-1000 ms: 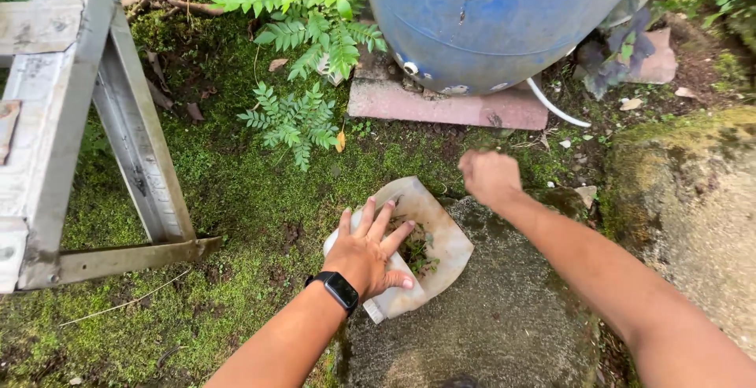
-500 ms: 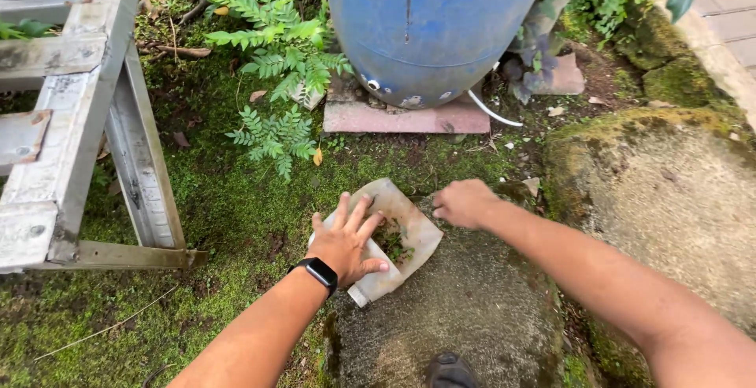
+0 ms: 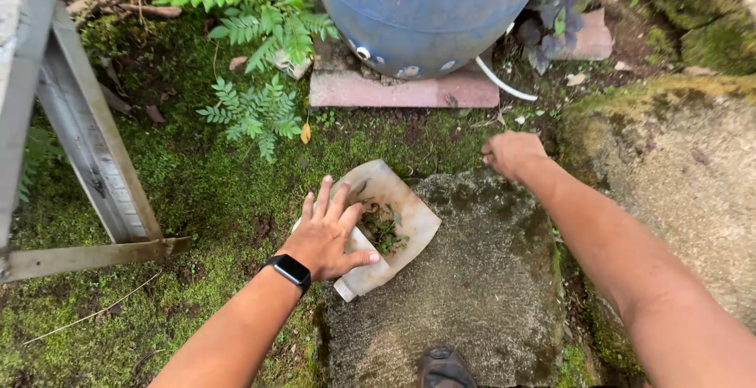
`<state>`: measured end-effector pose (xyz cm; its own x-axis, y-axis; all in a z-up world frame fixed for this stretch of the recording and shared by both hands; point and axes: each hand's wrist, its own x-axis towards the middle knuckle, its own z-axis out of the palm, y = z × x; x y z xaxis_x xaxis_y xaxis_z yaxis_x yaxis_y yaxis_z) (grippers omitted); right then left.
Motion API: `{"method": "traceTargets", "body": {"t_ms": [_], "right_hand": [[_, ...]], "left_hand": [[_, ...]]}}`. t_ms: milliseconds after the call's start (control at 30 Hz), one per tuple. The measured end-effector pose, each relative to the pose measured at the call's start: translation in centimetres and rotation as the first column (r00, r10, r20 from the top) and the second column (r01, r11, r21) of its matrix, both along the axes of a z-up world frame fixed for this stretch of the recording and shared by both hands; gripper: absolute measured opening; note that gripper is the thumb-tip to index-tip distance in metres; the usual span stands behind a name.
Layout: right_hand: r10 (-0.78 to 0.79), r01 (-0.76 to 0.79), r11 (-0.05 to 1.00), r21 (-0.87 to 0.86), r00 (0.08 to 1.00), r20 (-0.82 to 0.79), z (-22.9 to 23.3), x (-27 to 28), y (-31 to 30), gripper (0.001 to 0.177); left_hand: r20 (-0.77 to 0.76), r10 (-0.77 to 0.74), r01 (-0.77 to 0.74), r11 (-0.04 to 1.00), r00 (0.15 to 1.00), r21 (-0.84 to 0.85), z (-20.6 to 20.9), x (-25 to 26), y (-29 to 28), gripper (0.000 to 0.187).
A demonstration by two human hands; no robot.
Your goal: Cleaning the garden area by sweeping and collecting debris into a container.
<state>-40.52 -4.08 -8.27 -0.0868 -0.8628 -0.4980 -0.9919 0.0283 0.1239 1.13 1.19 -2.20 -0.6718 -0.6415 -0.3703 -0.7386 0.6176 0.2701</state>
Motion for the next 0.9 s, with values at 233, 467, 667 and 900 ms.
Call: {"method": "traceTargets", "body": {"t_ms": [233,467,667,900], "right_hand": [[0.051,-0.044,0.997,-0.063,0.993,0.108,-3.0,2.9,-2.0,0.033],[0.239,-0.242,0.963,-0.120,0.970,-0.036,-6.8,4.2,-3.4,0.021],[0.267,-0.277,0.950,-0.144,0.960,-0.086,-8.8,3.4,-4.1,0.019],[0.266,-0.206,0.925,-0.319,0.951,0.157,-1.3,9.1,-1.4,0.021]], "left_hand": [[0.030,-0.001,0.001,1.000,1.000,-0.005,0.2,-0.3,0.1,0.108],[0.025,0.014,-0.013,0.999,1.000,-0.036,0.4,-0.4,0.3,0.109],[-0.028,0.055,-0.056,0.998,0.998,-0.026,-0.1,-0.8,0.4,0.108],[-0.072,0.113,-0.118,0.991,0.991,-0.060,-1.3,-1.3,1.0,0.103]]}}
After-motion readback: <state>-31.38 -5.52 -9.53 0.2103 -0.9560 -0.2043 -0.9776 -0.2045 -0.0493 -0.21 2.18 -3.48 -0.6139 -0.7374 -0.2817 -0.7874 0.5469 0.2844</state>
